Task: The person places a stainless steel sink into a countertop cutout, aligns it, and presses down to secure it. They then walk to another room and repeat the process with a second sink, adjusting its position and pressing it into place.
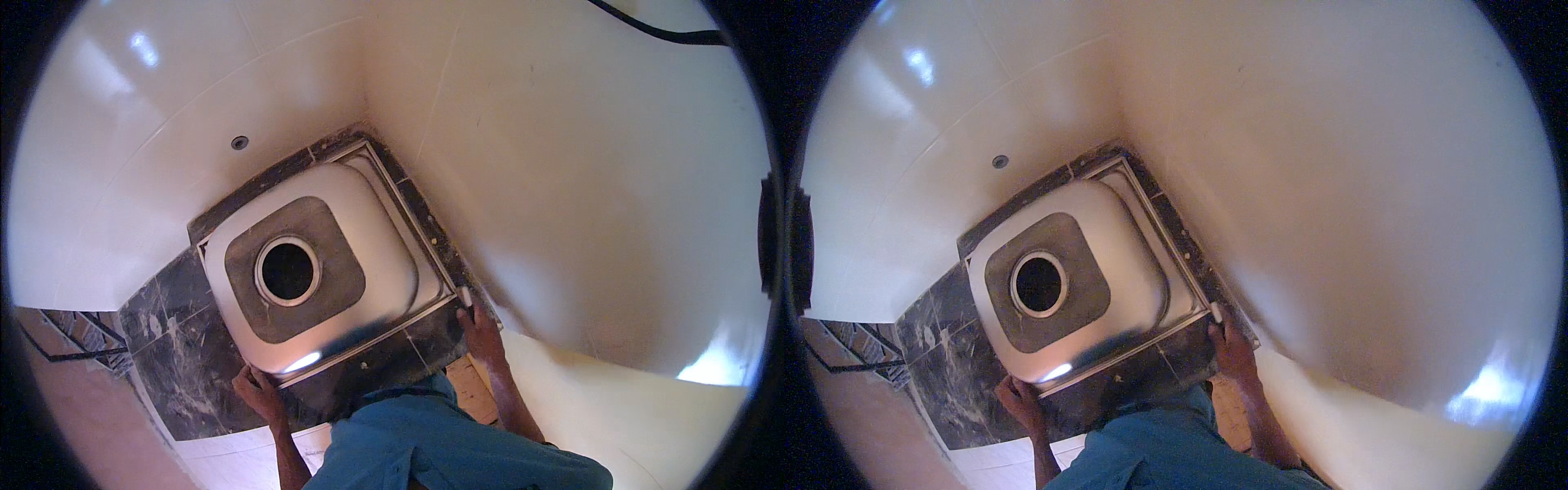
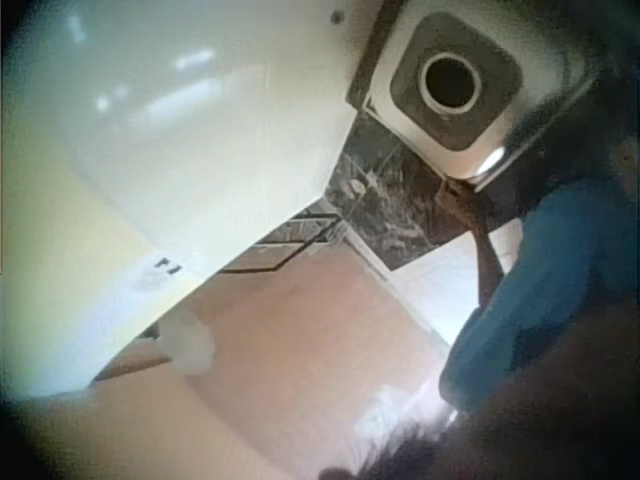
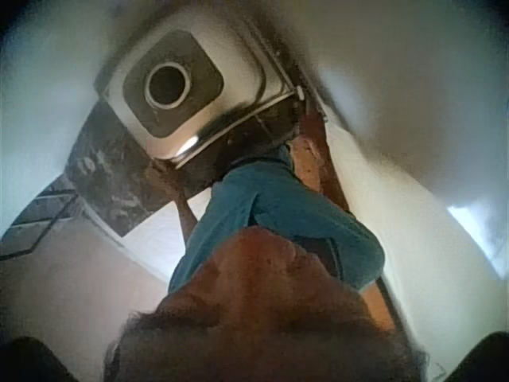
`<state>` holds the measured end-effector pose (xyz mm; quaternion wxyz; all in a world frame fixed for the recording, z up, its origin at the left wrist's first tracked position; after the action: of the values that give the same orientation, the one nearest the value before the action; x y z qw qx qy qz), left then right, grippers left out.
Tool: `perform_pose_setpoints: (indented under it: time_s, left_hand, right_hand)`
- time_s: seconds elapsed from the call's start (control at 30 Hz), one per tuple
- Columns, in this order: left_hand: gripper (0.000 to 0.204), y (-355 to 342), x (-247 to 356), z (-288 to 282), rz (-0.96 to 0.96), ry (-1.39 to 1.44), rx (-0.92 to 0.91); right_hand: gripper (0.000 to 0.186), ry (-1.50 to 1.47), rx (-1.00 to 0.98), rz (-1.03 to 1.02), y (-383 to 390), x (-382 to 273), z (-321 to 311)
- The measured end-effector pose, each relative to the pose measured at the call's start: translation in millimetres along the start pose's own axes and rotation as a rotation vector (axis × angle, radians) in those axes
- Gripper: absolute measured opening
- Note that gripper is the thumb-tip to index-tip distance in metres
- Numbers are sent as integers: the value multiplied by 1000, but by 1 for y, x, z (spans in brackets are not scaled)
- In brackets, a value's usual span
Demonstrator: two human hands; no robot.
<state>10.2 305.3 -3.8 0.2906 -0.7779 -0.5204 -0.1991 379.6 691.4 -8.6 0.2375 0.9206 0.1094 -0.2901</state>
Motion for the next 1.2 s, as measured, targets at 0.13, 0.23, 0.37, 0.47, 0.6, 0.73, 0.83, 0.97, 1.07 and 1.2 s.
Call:
perform_pose_setpoints:
  time_s: [0.13, 0.23, 0.37, 0.47, 0.6, 0.73, 0.83, 0.97, 1.07, 1.2]
  left_hand:
    - [28, 2, -1, -1, -15, 25, 17]
    - [29, 1, 4, -2, -31, 39, 34]
    - [29, 1, 9, -2, -15, 34, 55]
    - [25, -1, 6, 2, 68, -63, 64]
    - [24, -8, 7, 4, 18, -124, 31]
    - [25, -10, -17, 10, -98, -140, 147]
    - [27, -9, -22, 12, -154, -100, 152]
    - [31, -9, -23, 14, -186, -36, 130]
    - [34, -8, -23, 16, -213, -1, 115]
    - [36, -12, -17, 19, -228, 63, 74]
  right_hand:
    - [47, -80, 60, -49, 1, -3, 2]
    - [45, -157, 132, -11, -8, 7, 2]
    - [41, -43, 249, -57, -27, 6, -1]
    - [41, 132, 159, 8, -51, -5, 2]
    - [38, 364, 275, -66, -56, -31, -6]
    - [32, 406, 293, -151, -54, -42, -5]
    - [28, 383, 342, -202, -47, -41, -2]
    - [27, 375, 398, -226, -42, -37, -1]
    - [26, 373, 394, -208, -40, -38, -2]
    - [25, 348, 406, -186, -37, -44, -10]
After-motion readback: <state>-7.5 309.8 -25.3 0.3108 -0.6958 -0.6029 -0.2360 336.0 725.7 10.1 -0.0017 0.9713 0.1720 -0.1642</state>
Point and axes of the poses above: each hand's wrist, its own y-axis away from the middle knuckle, its own z-axis out of the palm, x = y × z, the point moved 10 cm from there along -y, towards the middle knuckle, and after that the axes turned 10 degrees about y, right-handed, at the moved point
